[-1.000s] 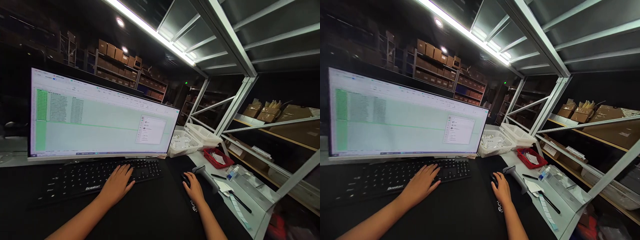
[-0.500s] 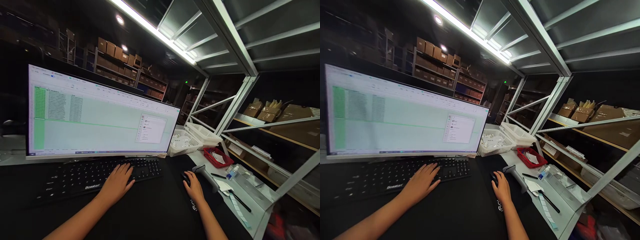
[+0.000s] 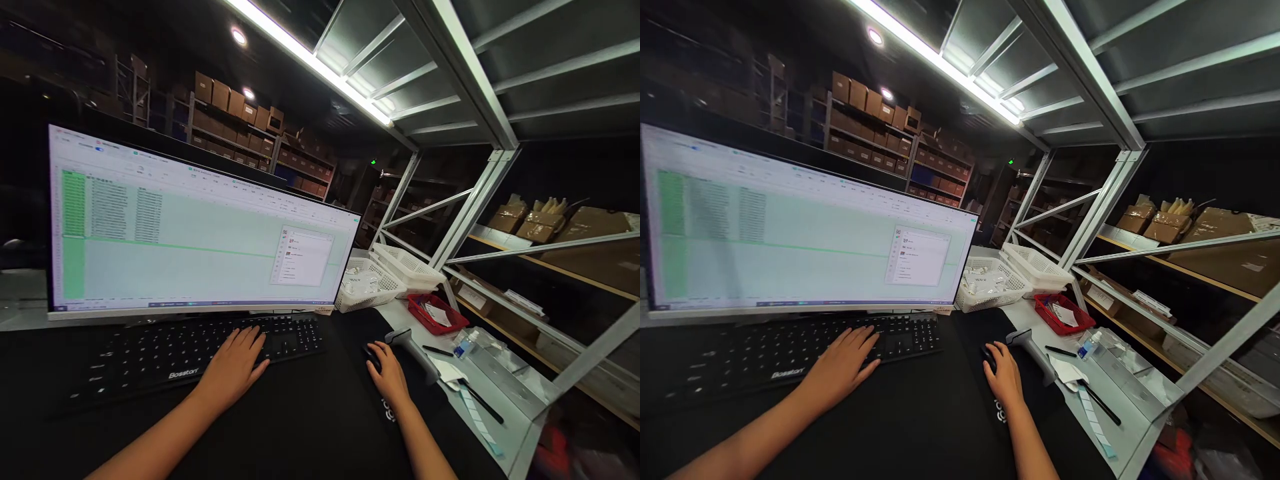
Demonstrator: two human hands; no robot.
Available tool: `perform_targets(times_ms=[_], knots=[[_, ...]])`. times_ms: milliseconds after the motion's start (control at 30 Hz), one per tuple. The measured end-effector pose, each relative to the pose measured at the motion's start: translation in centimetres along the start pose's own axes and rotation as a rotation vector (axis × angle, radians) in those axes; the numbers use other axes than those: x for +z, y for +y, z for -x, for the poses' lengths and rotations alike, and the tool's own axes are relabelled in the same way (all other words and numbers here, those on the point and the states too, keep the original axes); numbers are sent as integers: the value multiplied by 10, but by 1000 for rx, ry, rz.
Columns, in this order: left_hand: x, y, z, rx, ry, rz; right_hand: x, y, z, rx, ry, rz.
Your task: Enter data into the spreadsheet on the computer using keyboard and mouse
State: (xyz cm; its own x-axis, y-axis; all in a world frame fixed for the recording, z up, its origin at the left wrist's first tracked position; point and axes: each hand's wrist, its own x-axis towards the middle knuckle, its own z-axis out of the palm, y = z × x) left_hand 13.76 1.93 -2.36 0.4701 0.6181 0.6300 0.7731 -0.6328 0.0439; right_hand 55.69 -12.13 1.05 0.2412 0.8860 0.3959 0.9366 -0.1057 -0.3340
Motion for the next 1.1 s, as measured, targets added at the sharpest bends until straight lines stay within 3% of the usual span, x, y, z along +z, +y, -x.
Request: perform_targets(times_ms=[500, 1100], knots=[[-4, 3, -1, -12, -54, -46, -4, -6, 1, 14, -4, -3], [-8, 2, -1, -8, -71, -14, 2, 6, -2, -8, -26, 2]])
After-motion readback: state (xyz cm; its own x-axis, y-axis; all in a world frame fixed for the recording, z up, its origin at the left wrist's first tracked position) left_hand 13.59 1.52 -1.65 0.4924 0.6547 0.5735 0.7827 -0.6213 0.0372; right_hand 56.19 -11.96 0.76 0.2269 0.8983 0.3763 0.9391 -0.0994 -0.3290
